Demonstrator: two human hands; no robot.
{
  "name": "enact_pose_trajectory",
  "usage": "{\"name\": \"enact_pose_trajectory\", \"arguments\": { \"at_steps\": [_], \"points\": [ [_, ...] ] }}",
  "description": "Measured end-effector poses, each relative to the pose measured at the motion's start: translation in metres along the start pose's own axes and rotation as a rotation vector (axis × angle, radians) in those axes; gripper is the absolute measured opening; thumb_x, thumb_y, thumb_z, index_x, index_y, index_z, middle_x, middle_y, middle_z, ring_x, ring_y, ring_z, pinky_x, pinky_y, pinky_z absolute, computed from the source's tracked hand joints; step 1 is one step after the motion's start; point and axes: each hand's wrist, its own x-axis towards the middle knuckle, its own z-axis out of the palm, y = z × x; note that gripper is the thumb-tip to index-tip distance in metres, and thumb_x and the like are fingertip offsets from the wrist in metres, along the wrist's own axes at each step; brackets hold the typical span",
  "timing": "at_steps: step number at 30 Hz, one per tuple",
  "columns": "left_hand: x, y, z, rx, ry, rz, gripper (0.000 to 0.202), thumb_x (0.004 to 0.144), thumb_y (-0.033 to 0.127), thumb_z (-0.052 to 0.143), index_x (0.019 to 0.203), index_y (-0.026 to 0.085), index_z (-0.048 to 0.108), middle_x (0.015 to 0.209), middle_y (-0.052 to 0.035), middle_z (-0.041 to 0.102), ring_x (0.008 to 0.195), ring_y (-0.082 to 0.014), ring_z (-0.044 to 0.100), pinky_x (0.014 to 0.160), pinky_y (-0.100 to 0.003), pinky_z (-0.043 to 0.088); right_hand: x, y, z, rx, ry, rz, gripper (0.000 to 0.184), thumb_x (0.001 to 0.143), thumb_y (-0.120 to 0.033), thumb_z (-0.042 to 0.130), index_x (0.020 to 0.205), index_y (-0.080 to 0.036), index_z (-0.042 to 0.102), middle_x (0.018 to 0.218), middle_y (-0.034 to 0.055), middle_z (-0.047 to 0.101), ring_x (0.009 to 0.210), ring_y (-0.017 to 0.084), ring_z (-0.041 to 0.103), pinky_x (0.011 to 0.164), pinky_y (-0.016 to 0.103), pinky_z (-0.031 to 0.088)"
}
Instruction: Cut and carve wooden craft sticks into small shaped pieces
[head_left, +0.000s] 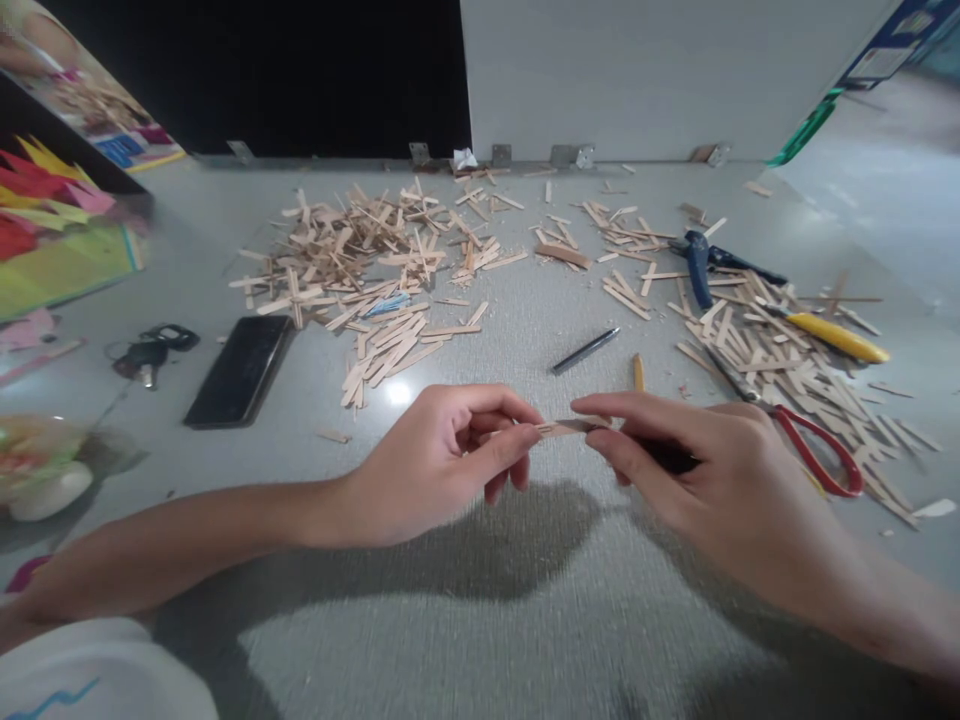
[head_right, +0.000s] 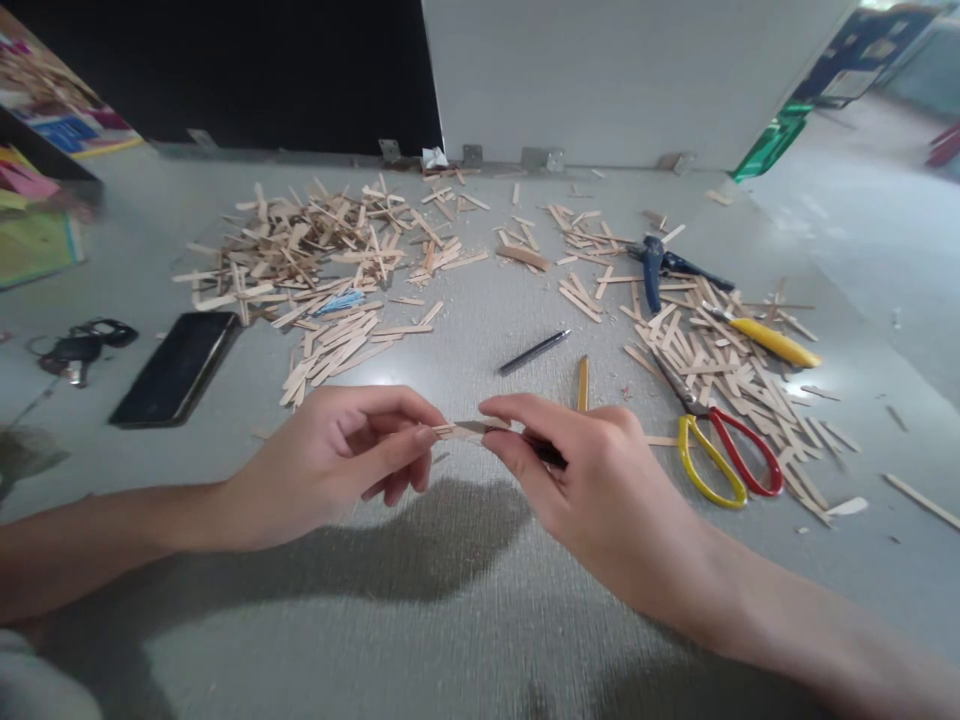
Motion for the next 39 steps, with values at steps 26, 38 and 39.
{"name": "enact_pose_trajectory", "arguments": {
  "at_steps": [26,38,39],
  "points": [
    [-0.005,-0.019,0.006,0.239,0.081,0.204,0.015,0.106,0.027,0.060,0.094,0.018,0.061,0.076,-0.0018,0.076,0.054,-0.0100,0.068,0.053,-0.019,0.054,-0.002,-0.002,0.011,-0.142,-0.027,0.020,0.027,0.102,-0.025,0.063,0.122,-0.024,0.081,0.053,-0.0051,0.069,0.038,0.013,0.055,0.041,0.029,0.034],
    [-0.005,-0.028,0.007,0.440,0.129,0.355,0.023,0.112,0.036,0.055,0.099,0.019,0.059,0.077,-0.0015,0.077,0.056,-0.0097,0.070,0.055,-0.018,0.054,-0.010,-0.003,0.025,-0.255,0.083,-0.019,0.019,0.106,-0.024,0.061,0.124,-0.021,0.068,0.056,-0.0070,0.070,0.041,0.014,0.059,0.045,0.024,0.036],
    [-0.005,-0.029,0.007,0.441,0.132,0.361,0.022,0.112,0.036,0.055,0.099,0.019,0.059,0.076,-0.0014,0.077,0.056,-0.0098,0.070,0.055,-0.018,0.055,-0.012,-0.001,0.028,-0.290,0.108,-0.040,0.016,0.108,-0.025,0.058,0.121,-0.021,0.066,0.058,-0.0054,0.072,0.041,0.014,0.060,0.044,0.024,0.033]
  ]
}}
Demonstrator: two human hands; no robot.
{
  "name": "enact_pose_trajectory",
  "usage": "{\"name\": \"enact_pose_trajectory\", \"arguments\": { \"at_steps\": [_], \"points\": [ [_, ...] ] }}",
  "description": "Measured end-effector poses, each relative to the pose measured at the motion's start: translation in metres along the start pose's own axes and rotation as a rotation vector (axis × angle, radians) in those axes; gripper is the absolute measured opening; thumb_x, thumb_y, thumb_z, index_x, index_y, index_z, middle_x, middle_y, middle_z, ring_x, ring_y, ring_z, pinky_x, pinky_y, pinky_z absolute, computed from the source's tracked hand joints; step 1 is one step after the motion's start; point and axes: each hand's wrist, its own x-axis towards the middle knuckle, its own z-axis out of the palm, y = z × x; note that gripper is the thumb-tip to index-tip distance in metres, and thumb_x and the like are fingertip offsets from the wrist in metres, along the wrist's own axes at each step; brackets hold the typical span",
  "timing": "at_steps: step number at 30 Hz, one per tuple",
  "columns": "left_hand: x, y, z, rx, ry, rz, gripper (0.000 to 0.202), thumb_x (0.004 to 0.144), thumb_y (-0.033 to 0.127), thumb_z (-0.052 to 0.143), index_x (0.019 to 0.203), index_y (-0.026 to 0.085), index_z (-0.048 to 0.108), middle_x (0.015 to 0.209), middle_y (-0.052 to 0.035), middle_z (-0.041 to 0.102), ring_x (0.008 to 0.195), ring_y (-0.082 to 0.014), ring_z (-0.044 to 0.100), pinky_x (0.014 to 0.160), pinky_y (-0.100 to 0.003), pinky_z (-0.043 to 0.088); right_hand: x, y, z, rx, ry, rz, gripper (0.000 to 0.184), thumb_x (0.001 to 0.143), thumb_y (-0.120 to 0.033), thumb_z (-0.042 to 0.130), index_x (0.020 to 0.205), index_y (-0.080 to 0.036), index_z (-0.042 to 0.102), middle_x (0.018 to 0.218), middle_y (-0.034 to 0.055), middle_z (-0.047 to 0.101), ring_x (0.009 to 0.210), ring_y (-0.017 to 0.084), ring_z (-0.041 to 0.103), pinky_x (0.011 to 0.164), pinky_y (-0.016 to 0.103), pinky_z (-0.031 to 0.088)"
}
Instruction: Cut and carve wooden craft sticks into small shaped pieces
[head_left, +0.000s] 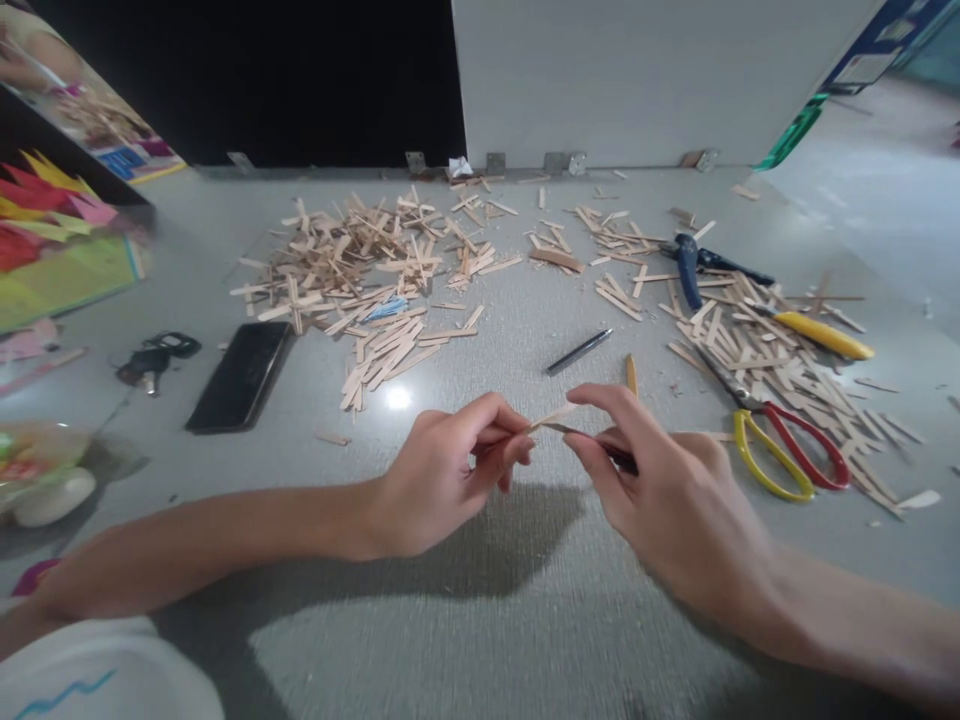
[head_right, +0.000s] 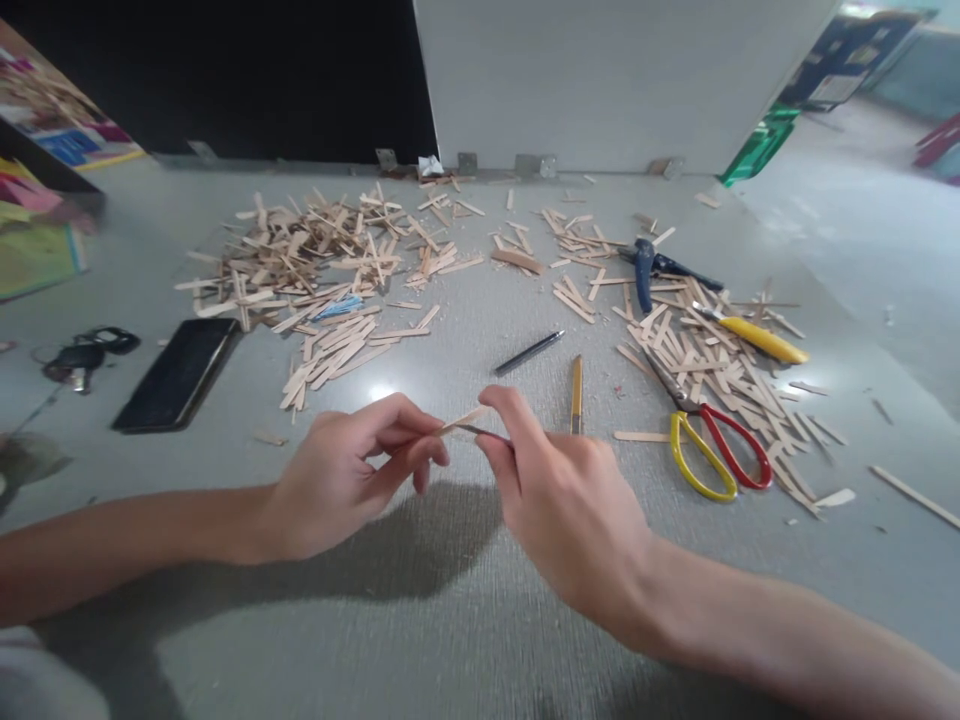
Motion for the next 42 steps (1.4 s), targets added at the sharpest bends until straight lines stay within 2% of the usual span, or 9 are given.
{"name": "enact_pose_trajectory", "arguments": {
  "at_steps": [5,9,13,17,20,23,30,36,42],
  "points": [
    [0.001,0.000,0.002,-0.024,0.020,-0.007,0.018,0.111,0.032,0.056,0.099,0.019,0.058,0.080,-0.0031,0.080,0.058,-0.0107,0.073,0.057,-0.019,0.056,-0.006,0.001,0.008,-0.143,0.092,-0.085,0.019,0.113,-0.028,0.050,0.100,-0.020,0.061,0.061,-0.0018,0.072,0.040,0.013,0.061,0.042,0.025,0.025],
    [-0.001,0.001,0.007,-0.049,0.055,-0.020,0.017,0.110,0.032,0.057,0.099,0.019,0.058,0.078,-0.0035,0.080,0.057,-0.0118,0.073,0.056,-0.020,0.056,-0.007,0.001,0.010,-0.223,0.124,-0.177,0.029,0.113,-0.025,0.049,0.087,-0.021,0.062,0.054,-0.0047,0.063,0.039,0.011,0.055,0.044,0.027,0.027],
    [-0.002,0.001,0.009,-0.094,0.078,-0.038,0.016,0.108,0.031,0.059,0.100,0.018,0.060,0.080,-0.0042,0.079,0.058,-0.0119,0.072,0.057,-0.021,0.058,-0.007,0.001,0.013,-0.199,0.106,-0.245,0.032,0.111,-0.017,0.049,0.085,-0.020,0.066,0.060,-0.0013,0.068,0.042,0.011,0.053,0.047,0.028,0.030],
    [0.002,0.004,0.005,-0.222,0.042,-0.160,0.023,0.108,0.037,0.060,0.096,0.017,0.060,0.081,-0.0048,0.078,0.057,-0.0114,0.071,0.050,-0.018,0.052,0.002,0.003,0.006,0.001,0.017,-0.095,0.022,0.109,-0.022,0.056,0.091,-0.020,0.069,0.054,-0.0067,0.060,0.041,0.010,0.044,0.047,0.025,0.031],
    [0.007,0.009,0.000,-0.333,-0.004,-0.265,0.028,0.107,0.043,0.062,0.098,0.016,0.063,0.080,-0.0055,0.079,0.058,-0.0123,0.071,0.047,-0.018,0.049,0.012,0.004,-0.006,0.194,-0.106,0.015,0.013,0.105,-0.021,0.061,0.096,-0.022,0.071,0.057,-0.0082,0.061,0.045,0.009,0.045,0.050,0.022,0.036],
    [0.011,0.014,-0.004,-0.424,-0.054,-0.319,0.033,0.105,0.047,0.065,0.098,0.015,0.071,0.084,-0.0073,0.079,0.060,-0.0135,0.072,0.048,-0.019,0.051,0.018,0.005,-0.016,0.317,-0.145,0.039,0.011,0.102,-0.020,0.063,0.094,-0.023,0.070,0.061,-0.0081,0.064,0.046,0.008,0.044,0.049,0.021,0.036],
    [0.014,0.018,-0.007,-0.606,-0.116,-0.388,0.037,0.101,0.048,0.073,0.089,0.013,0.074,0.076,-0.0065,0.077,0.053,-0.0120,0.067,0.047,-0.020,0.052,0.017,0.009,-0.018,0.270,-0.108,-0.063,0.021,0.103,-0.021,0.063,0.082,-0.023,0.065,0.059,-0.0080,0.060,0.045,0.008,0.038,0.048,0.023,0.035],
    [0.014,0.021,-0.007,-0.686,-0.118,-0.386,0.036,0.100,0.045,0.075,0.083,0.013,0.073,0.069,-0.0039,0.074,0.051,-0.0103,0.065,0.047,-0.018,0.053,0.010,0.015,-0.013,0.057,0.017,-0.237,0.029,0.109,-0.026,0.060,0.080,-0.022,0.064,0.055,-0.0063,0.055,0.046,0.010,0.041,0.049,0.027,0.032],
    [0.013,0.022,-0.008,-0.673,-0.114,-0.384,0.037,0.099,0.045,0.076,0.080,0.013,0.072,0.067,-0.0033,0.072,0.051,-0.0101,0.063,0.046,-0.018,0.051,0.010,0.022,-0.015,-0.079,0.019,-0.451,0.031,0.107,-0.010,0.051,0.082,-0.023,0.064,0.062,-0.0037,0.062,0.051,0.012,0.049,0.052,0.030,0.035]
  ]
}}
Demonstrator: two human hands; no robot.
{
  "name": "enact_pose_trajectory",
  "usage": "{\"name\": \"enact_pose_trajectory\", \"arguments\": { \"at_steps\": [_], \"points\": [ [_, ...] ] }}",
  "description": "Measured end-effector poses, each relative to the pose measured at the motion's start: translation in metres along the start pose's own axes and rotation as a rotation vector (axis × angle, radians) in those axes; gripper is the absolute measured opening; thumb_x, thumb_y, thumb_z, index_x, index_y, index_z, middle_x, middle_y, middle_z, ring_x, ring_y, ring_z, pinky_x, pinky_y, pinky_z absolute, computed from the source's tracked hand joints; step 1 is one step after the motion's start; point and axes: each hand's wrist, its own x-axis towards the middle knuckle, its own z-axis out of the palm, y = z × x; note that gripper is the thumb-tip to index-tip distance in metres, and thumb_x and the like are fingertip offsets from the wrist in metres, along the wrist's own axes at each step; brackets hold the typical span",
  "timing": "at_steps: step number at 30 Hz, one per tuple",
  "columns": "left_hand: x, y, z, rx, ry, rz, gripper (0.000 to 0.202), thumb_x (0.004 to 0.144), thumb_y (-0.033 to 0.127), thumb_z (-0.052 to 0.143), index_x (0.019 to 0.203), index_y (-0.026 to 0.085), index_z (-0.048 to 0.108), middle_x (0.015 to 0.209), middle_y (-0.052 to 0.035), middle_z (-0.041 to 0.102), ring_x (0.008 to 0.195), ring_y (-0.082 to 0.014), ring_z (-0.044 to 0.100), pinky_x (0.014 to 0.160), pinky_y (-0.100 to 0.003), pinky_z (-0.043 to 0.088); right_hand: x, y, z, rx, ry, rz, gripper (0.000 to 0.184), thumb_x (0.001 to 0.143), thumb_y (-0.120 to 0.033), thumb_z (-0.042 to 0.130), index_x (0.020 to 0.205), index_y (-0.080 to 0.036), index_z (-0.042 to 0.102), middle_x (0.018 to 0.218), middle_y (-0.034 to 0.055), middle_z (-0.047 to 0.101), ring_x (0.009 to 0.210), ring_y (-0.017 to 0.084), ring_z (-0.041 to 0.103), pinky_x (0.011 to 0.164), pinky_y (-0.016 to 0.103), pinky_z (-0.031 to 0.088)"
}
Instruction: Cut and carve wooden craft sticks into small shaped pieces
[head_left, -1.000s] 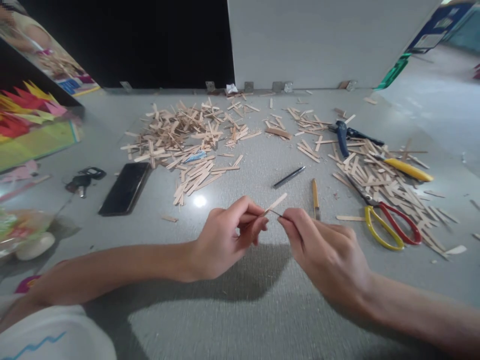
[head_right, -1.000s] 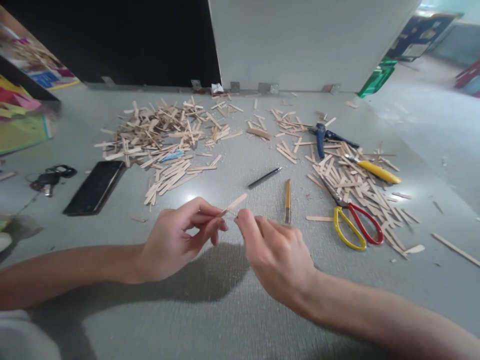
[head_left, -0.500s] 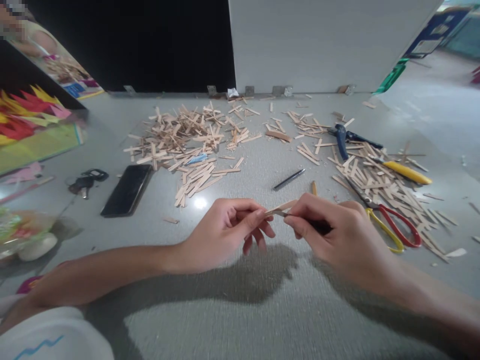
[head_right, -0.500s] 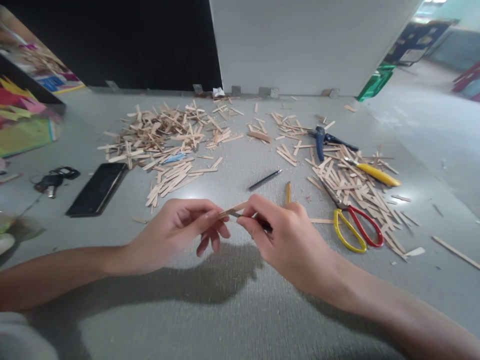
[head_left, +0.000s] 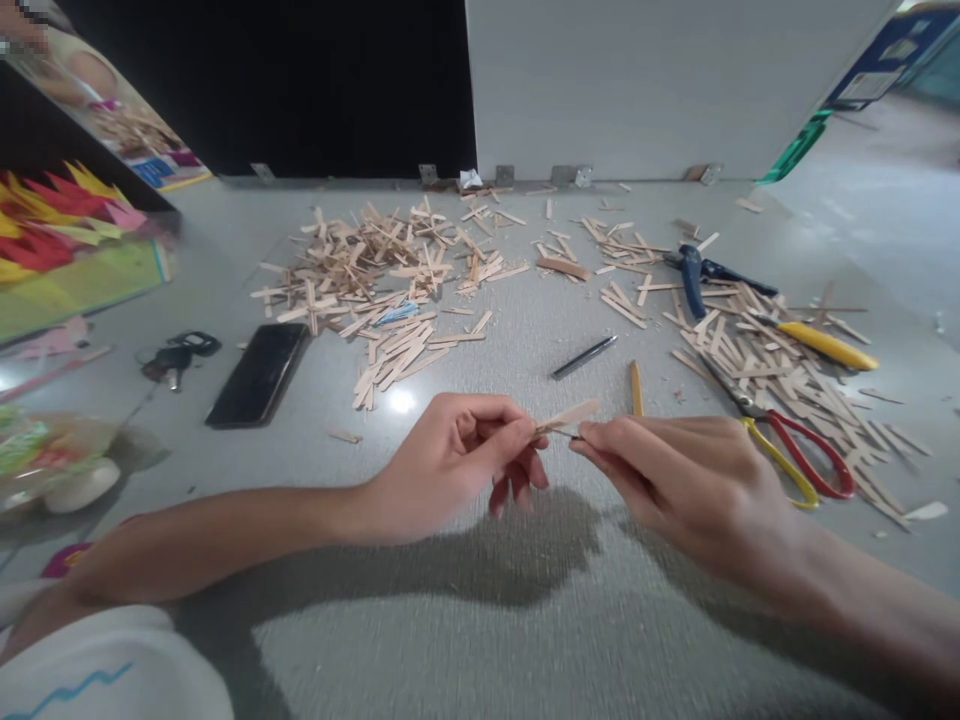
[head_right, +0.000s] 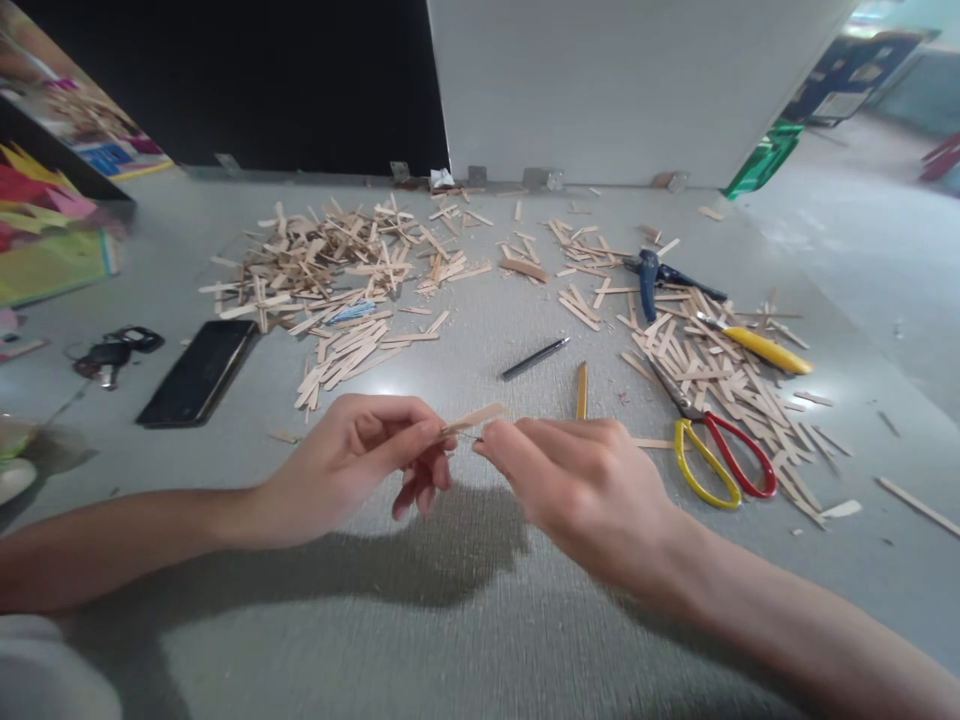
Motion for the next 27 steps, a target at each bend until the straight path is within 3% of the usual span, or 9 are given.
{"name": "enact_pose_trajectory", "arguments": {
  "at_steps": [8,12,16,20,27],
  "points": [
    [0.003,-0.003,-0.003,-0.012,-0.030,0.007,0.037,0.100,0.044,0.075,0.081,0.012,0.072,0.067,-0.0028,0.072,0.051,-0.0092,0.062,0.047,-0.018,0.052,0.008,0.001,-0.012,-0.194,-0.042,-0.216,0.034,0.106,-0.005,0.043,0.093,-0.021,0.071,0.072,0.0023,0.071,0.057,0.015,0.057,0.051,0.031,0.040],
    [0.008,-0.004,-0.007,0.026,-0.092,-0.024,0.027,0.105,0.033,0.067,0.091,0.012,0.074,0.081,-0.0063,0.077,0.066,-0.0125,0.071,0.061,-0.022,0.059,0.009,0.003,-0.016,-0.243,-0.062,-0.256,0.031,0.107,-0.005,0.044,0.092,-0.016,0.069,0.075,0.0051,0.071,0.056,0.014,0.058,0.053,0.030,0.043],
    [0.011,0.000,-0.011,0.183,-0.155,-0.043,0.030,0.109,0.020,0.054,0.089,0.011,0.076,0.085,-0.0058,0.077,0.073,-0.0104,0.069,0.074,-0.021,0.058,0.008,0.003,-0.015,-0.275,-0.096,-0.267,0.034,0.107,-0.004,0.043,0.087,-0.018,0.067,0.072,0.0033,0.069,0.055,0.016,0.057,0.050,0.033,0.041],
    [0.013,0.001,-0.011,0.204,-0.178,-0.069,0.033,0.109,0.019,0.050,0.088,0.011,0.074,0.083,-0.0050,0.076,0.070,-0.0103,0.067,0.072,-0.022,0.057,0.010,0.003,-0.015,-0.300,-0.113,-0.280,0.033,0.107,-0.005,0.043,0.089,-0.018,0.068,0.066,0.0005,0.063,0.054,0.017,0.056,0.050,0.035,0.038],
    [0.014,-0.004,-0.010,0.212,-0.150,-0.099,0.031,0.108,0.019,0.052,0.084,0.013,0.072,0.079,-0.0035,0.074,0.068,-0.0107,0.068,0.068,-0.021,0.058,0.010,0.000,-0.015,-0.313,-0.138,-0.298,0.032,0.107,-0.005,0.044,0.092,-0.017,0.069,0.068,0.0008,0.064,0.056,0.017,0.057,0.054,0.035,0.039]
  ]
}}
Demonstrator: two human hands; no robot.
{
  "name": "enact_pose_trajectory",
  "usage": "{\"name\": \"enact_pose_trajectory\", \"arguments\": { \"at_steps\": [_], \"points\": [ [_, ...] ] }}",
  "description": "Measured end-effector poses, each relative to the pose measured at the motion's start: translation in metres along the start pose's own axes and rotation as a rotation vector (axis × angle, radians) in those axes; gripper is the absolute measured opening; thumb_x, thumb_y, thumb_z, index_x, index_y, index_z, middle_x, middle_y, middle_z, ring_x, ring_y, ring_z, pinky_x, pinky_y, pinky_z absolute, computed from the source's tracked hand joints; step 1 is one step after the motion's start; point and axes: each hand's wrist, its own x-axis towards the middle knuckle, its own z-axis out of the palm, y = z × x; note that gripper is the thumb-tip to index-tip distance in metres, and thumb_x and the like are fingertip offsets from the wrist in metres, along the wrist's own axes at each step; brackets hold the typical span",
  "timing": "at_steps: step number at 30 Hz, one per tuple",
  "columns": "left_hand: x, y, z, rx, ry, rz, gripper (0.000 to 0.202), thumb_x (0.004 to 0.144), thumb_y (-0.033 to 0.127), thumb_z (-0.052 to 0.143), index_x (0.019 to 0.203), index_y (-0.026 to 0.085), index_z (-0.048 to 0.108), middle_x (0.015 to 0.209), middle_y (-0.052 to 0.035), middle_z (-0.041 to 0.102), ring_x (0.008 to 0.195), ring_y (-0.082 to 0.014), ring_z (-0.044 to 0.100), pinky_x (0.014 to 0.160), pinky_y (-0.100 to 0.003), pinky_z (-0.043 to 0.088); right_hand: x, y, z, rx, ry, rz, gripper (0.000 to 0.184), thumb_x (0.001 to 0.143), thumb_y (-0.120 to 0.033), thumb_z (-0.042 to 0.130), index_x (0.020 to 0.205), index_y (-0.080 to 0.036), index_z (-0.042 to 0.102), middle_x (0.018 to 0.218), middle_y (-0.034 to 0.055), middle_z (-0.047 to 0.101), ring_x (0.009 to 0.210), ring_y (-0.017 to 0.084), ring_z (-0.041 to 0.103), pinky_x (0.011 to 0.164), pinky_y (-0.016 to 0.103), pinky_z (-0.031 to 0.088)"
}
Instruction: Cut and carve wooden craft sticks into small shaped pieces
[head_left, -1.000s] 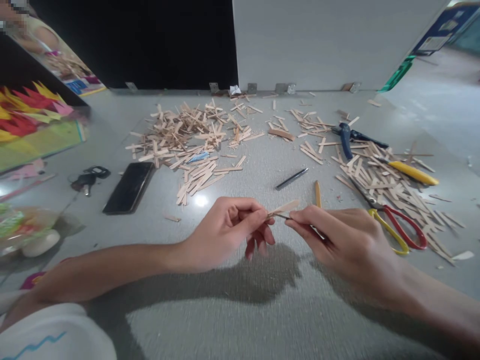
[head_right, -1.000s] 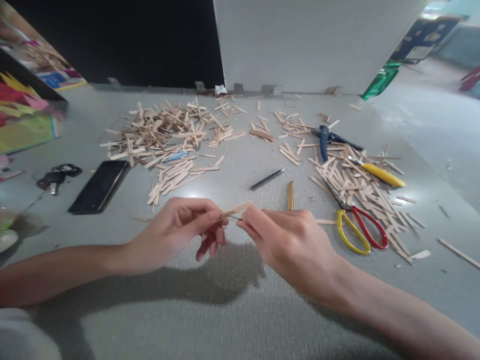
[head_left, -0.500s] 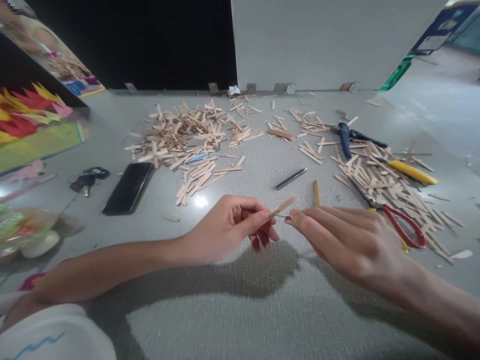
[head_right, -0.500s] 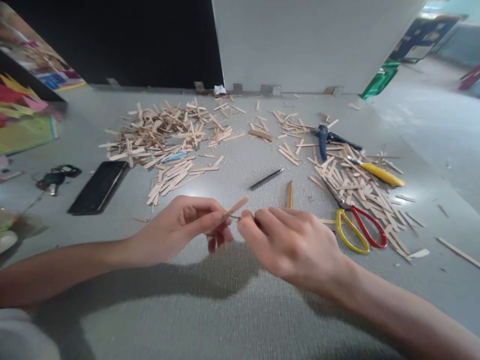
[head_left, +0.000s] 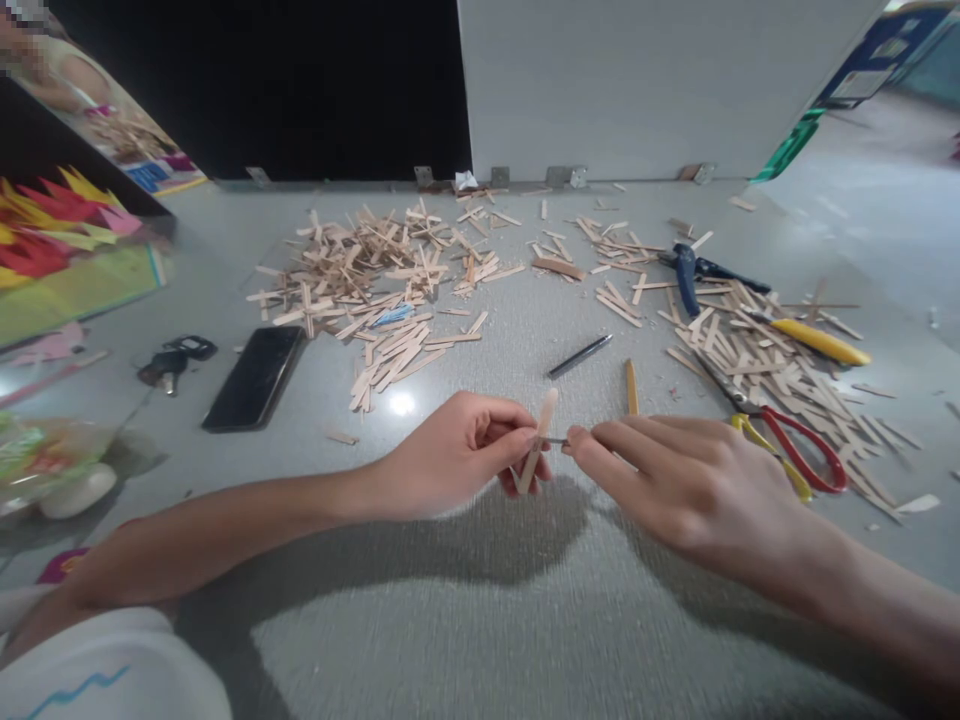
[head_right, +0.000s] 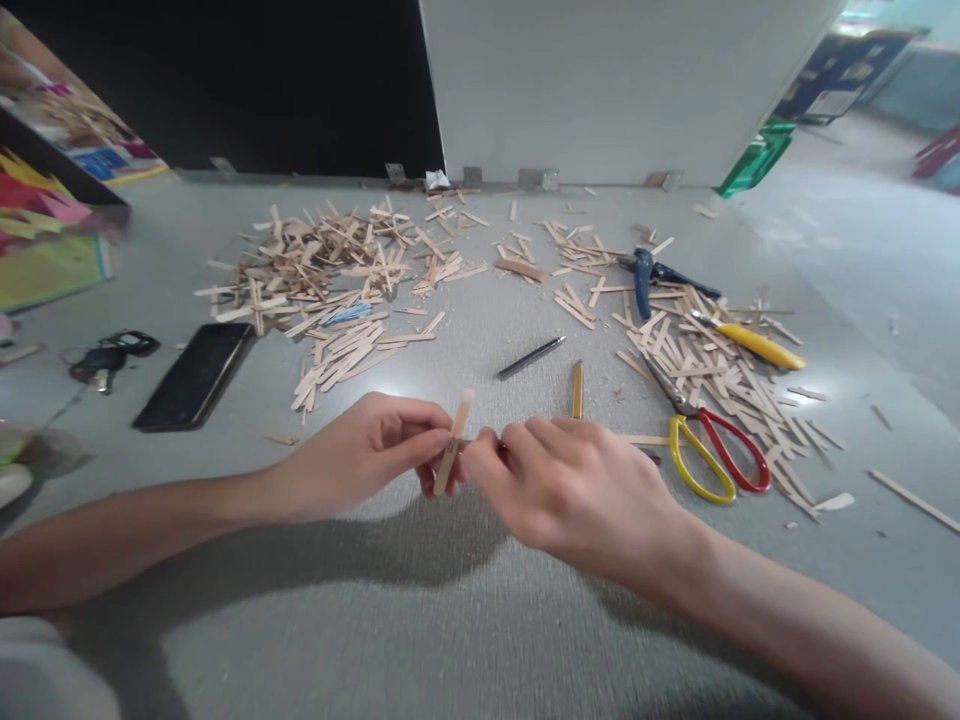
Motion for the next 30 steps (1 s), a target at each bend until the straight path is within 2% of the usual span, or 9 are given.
{"name": "enact_pose_trajectory", "arguments": {
  "at_steps": [3,11,21,26,30],
  "points": [
    [-0.0011,-0.0016,0.0009,0.017,0.021,0.008,0.034,0.108,0.023,0.053,0.082,0.013,0.071,0.076,-0.0036,0.074,0.066,-0.0112,0.068,0.066,-0.021,0.058,0.0009,-0.0014,0.0015,-0.002,0.007,0.004,0.032,0.108,-0.006,0.043,0.090,-0.018,0.068,0.067,0.0000,0.062,0.056,0.016,0.055,0.054,0.035,0.038],
    [-0.0023,-0.0014,-0.0006,-0.011,0.023,0.068,0.031,0.105,0.020,0.057,0.083,0.011,0.076,0.075,-0.0055,0.077,0.068,-0.0124,0.072,0.068,-0.021,0.059,0.0039,-0.0005,0.0020,-0.037,0.051,-0.017,0.036,0.109,-0.008,0.041,0.087,-0.019,0.066,0.062,-0.0018,0.057,0.053,0.016,0.052,0.052,0.035,0.037],
    [-0.0020,-0.0024,-0.0010,-0.148,-0.005,0.079,0.030,0.105,0.020,0.059,0.081,0.012,0.076,0.073,-0.0035,0.077,0.066,-0.0106,0.072,0.066,-0.018,0.061,0.0051,-0.0025,0.0015,-0.154,0.130,-0.118,0.023,0.105,-0.010,0.056,0.088,-0.013,0.072,0.058,-0.0012,0.058,0.049,0.015,0.051,0.046,0.032,0.035],
    [0.0010,-0.0056,-0.0037,-0.175,-0.028,0.039,0.026,0.104,0.029,0.067,0.085,0.013,0.076,0.076,-0.0029,0.078,0.070,-0.0108,0.075,0.070,-0.018,0.062,0.0062,-0.0052,-0.0001,-0.253,0.117,-0.153,0.023,0.105,-0.009,0.056,0.092,-0.010,0.075,0.061,0.0021,0.065,0.050,0.014,0.051,0.047,0.031,0.035],
    [0.0013,-0.0059,-0.0026,-0.140,-0.015,0.041,0.035,0.104,0.042,0.069,0.084,0.014,0.074,0.077,-0.0041,0.078,0.071,-0.0124,0.076,0.070,-0.021,0.063,0.0073,-0.0061,-0.0012,-0.276,0.118,-0.158,0.022,0.105,-0.009,0.057,0.094,-0.010,0.077,0.062,0.0031,0.065,0.052,0.014,0.052,0.049,0.030,0.037]
  ]
}}
